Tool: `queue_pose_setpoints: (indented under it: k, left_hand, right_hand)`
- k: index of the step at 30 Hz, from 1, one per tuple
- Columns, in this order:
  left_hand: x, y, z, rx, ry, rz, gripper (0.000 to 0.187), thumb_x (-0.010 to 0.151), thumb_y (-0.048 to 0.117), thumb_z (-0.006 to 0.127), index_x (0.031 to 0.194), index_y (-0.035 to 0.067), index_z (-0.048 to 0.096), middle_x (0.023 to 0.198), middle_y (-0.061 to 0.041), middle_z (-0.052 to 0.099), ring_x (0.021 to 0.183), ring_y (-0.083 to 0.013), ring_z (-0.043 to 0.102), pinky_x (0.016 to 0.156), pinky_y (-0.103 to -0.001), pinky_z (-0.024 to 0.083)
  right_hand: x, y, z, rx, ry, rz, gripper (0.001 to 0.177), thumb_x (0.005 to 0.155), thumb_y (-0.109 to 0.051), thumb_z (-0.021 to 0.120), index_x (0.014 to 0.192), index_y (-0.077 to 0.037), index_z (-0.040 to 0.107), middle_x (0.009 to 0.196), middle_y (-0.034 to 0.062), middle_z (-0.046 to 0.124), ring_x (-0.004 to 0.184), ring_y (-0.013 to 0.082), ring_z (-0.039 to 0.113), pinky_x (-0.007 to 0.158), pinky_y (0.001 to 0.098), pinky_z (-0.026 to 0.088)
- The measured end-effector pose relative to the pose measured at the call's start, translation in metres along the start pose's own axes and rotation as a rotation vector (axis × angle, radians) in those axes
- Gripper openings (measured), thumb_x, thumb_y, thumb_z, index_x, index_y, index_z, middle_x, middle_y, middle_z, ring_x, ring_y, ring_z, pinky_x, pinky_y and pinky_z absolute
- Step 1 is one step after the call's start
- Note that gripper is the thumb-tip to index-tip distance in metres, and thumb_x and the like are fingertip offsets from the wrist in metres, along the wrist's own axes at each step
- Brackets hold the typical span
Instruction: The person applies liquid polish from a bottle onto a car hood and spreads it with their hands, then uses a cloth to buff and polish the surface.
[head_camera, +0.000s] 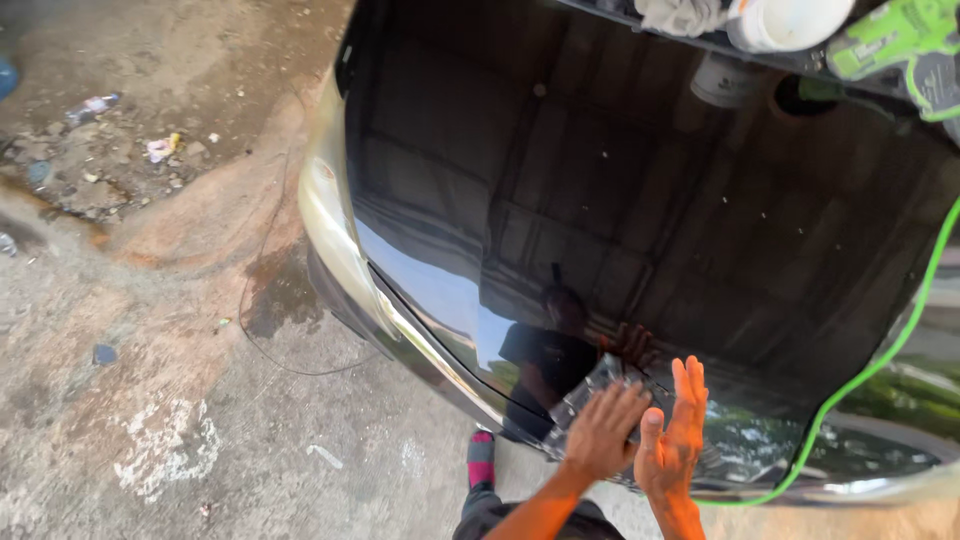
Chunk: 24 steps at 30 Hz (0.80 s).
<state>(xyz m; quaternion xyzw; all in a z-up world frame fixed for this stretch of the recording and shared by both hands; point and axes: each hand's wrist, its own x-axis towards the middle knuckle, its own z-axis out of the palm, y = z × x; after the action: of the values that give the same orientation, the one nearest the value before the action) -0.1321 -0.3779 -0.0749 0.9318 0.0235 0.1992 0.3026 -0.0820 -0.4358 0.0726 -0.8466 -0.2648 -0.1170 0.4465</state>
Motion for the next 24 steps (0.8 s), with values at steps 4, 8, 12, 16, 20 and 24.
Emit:
queue_pose_setpoints:
  k: [4, 8, 12, 16, 20, 24]
  left_hand:
    - [0.093, -0.087, -0.066, 0.075, 0.243, -0.313, 0.086, 0.079, 0.035, 0.080, 0.153, 0.006, 0.045, 0.163, -0.021, 0.036, 0.153, -0.0424, 0.030, 0.125, -0.054, 0.023]
    - [0.174, -0.118, -0.128, 0.290, 0.422, -0.396, 0.076, 0.102, 0.047, 0.056, 0.160, 0.003, 0.035, 0.169, -0.020, 0.031, 0.157, -0.0402, 0.025, 0.128, -0.053, 0.018]
    - [0.120, -0.024, -0.072, 0.277, 0.325, -0.480, 0.087, 0.090, 0.040, 0.062, 0.161, -0.001, 0.034, 0.168, -0.026, 0.026, 0.156, -0.0448, 0.021, 0.125, -0.058, 0.015]
    - [0.026, 0.061, 0.041, 0.064, -0.007, -0.089, 0.079, 0.091, 0.038, 0.071, 0.161, 0.009, 0.047, 0.167, -0.016, 0.043, 0.161, -0.0387, 0.032, 0.130, -0.053, 0.026]
    - [0.019, 0.014, 0.054, -0.197, -0.057, -0.219, 0.078, 0.092, 0.036, 0.066, 0.163, 0.008, 0.046, 0.168, -0.015, 0.044, 0.158, -0.0363, 0.036, 0.129, -0.052, 0.027]
    - [0.061, -0.072, -0.055, 0.269, 0.325, -0.482, 0.088, 0.085, 0.044, 0.069, 0.157, 0.004, 0.037, 0.165, -0.023, 0.029, 0.155, -0.0455, 0.019, 0.124, -0.059, 0.014]
  right_hand:
    - [0.029, 0.010, -0.007, 0.016, -0.010, -0.081, 0.074, 0.110, -0.055, 0.034, 0.151, 0.005, 0.044, 0.161, 0.0294, 0.040, 0.154, 0.0439, 0.036, 0.127, 0.0526, 0.025]
    - [0.022, 0.026, -0.038, 0.053, -0.043, 0.021, 0.074, 0.111, -0.057, 0.033, 0.149, 0.006, 0.044, 0.161, 0.0308, 0.036, 0.150, 0.0448, 0.036, 0.120, 0.0495, 0.033]
    - [0.011, 0.037, -0.059, 0.055, -0.051, 0.084, 0.076, 0.109, -0.059, 0.030, 0.150, 0.003, 0.044, 0.163, 0.0277, 0.035, 0.153, 0.0425, 0.033, 0.119, 0.0496, 0.032]
    - [0.020, 0.049, -0.049, 0.135, -0.155, 0.030, 0.078, 0.108, -0.059, 0.032, 0.153, 0.004, 0.041, 0.164, 0.0289, 0.033, 0.152, 0.0432, 0.031, 0.119, 0.0502, 0.028]
    - [0.049, 0.061, -0.027, 0.177, -0.198, -0.184, 0.069, 0.109, -0.051, 0.040, 0.153, 0.002, 0.043, 0.163, 0.0263, 0.038, 0.152, 0.0426, 0.033, 0.126, 0.0525, 0.021]
    - [0.064, 0.073, -0.003, 0.014, -0.286, -0.328, 0.053, 0.104, -0.032, 0.054, 0.149, -0.004, 0.050, 0.156, 0.0227, 0.045, 0.148, 0.0443, 0.038, 0.124, 0.0553, 0.026]
